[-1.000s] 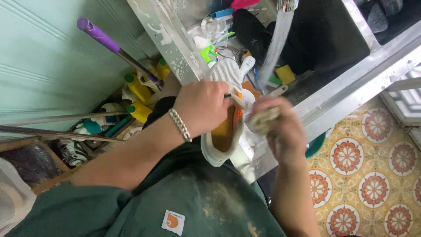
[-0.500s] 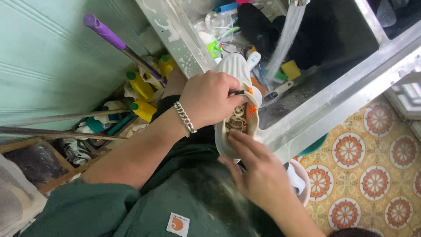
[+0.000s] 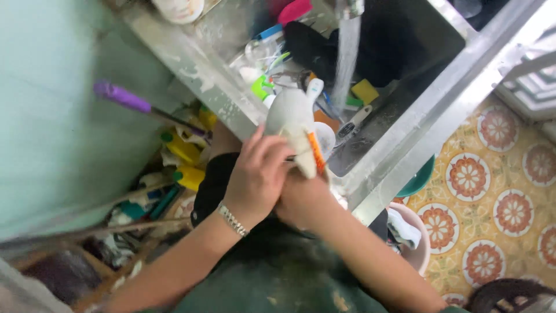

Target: The person washes a white sneaker in a sink, scrubbing the laces and upper with a brush and rinsing under running water. They then retrieve a black sneaker from a basin on the floor, rinse it, and scrub the sole with a sponge.

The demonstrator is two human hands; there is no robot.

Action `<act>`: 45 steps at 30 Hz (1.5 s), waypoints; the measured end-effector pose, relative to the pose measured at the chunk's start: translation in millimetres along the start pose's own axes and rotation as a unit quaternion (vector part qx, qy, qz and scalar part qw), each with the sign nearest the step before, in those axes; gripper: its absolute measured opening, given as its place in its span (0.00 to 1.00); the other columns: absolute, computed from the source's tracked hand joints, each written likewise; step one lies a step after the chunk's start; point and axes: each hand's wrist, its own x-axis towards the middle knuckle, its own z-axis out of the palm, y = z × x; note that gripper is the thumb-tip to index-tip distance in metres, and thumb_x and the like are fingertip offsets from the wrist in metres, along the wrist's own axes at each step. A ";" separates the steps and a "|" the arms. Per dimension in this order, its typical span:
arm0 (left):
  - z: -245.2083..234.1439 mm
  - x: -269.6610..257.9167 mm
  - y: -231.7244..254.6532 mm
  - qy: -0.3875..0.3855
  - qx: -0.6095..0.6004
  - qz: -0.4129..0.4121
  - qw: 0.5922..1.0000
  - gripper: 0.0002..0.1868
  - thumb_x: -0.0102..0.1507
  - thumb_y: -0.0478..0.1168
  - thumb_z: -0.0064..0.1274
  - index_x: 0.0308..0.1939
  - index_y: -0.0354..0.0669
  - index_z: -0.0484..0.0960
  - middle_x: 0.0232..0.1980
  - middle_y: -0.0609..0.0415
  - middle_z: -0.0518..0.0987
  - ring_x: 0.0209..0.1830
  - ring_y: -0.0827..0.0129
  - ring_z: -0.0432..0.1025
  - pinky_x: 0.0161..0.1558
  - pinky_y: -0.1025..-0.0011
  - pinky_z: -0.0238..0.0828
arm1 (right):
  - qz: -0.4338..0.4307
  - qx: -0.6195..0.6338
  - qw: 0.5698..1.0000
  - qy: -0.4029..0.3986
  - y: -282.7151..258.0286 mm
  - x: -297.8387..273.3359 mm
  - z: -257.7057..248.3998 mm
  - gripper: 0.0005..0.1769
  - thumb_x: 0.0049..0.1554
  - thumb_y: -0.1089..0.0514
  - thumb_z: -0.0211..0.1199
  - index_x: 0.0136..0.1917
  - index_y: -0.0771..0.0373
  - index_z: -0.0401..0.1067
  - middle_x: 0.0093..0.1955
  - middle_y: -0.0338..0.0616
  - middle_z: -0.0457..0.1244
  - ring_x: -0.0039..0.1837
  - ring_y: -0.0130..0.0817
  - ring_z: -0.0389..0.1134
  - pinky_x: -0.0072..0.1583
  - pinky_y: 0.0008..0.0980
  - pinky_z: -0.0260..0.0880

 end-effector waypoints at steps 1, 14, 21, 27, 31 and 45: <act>0.2 -3.5 -2.5 -0.006 -0.052 -0.052 0.997 0.09 0.78 0.33 0.63 0.62 0.41 0.89 0.72 0.47 0.87 0.86 0.31 0.75 0.86 0.36 0.70 | 0.002 0.011 1.000 0.018 1.4 -1.4 -2.9 0.46 0.61 0.40 0.82 0.77 0.77 0.74 0.80 0.80 0.66 0.86 0.82 0.62 0.89 0.74 0.53; -3.7 40.9 51.1 -0.101 -0.243 0.041 0.964 0.26 0.62 0.14 0.43 0.49 0.27 0.97 0.56 0.32 0.95 0.63 0.40 0.92 0.92 0.25 0.82 | 0.293 0.333 0.791 0.422 85.0 -131.3 -13.6 0.32 0.72 0.47 0.76 0.84 0.57 0.76 0.55 0.39 0.75 0.59 0.29 0.81 0.60 0.33 0.91; 60.8 124.7 141.5 -0.422 -0.415 0.201 0.780 0.21 0.76 0.24 0.44 0.52 0.37 0.96 0.73 0.38 0.91 0.92 0.22 0.71 0.96 0.31 0.63 | 0.182 0.724 0.502 0.437 160.8 -250.3 -47.2 0.64 0.60 0.33 0.84 0.95 0.65 0.63 0.80 0.49 0.71 0.73 0.41 0.77 0.74 0.43 0.79; 192.6 154.4 204.2 -0.299 -0.140 0.481 0.812 0.17 0.80 0.34 0.60 0.36 0.56 0.82 0.49 0.64 0.84 0.71 0.49 0.85 0.29 0.59 0.67 | 0.406 0.647 0.441 0.471 219.7 -397.9 -27.7 0.34 0.62 0.58 0.75 0.77 0.80 0.80 0.66 0.67 0.79 0.61 0.57 0.82 0.60 0.53 0.84; 258.7 164.4 194.7 -0.442 -0.067 0.411 0.794 0.37 0.67 0.37 0.52 0.83 0.46 0.87 0.91 0.46 0.80 0.93 0.38 0.69 0.84 0.37 0.66 | 0.421 0.570 0.321 0.629 281.0 -486.5 56.4 0.30 0.68 0.55 0.73 0.77 0.74 0.80 0.67 0.62 0.79 0.63 0.56 0.82 0.62 0.55 0.86; 370.1 201.9 114.3 -0.196 0.193 0.066 0.959 0.70 0.68 0.69 0.67 1.04 0.30 0.59 1.01 0.14 0.63 0.93 0.13 0.67 0.86 0.23 0.62 | 0.526 0.471 0.281 0.650 664.7 -357.7 246.0 0.27 0.67 0.58 0.79 0.78 0.62 0.85 0.68 0.50 0.81 0.64 0.44 0.83 0.66 0.44 0.90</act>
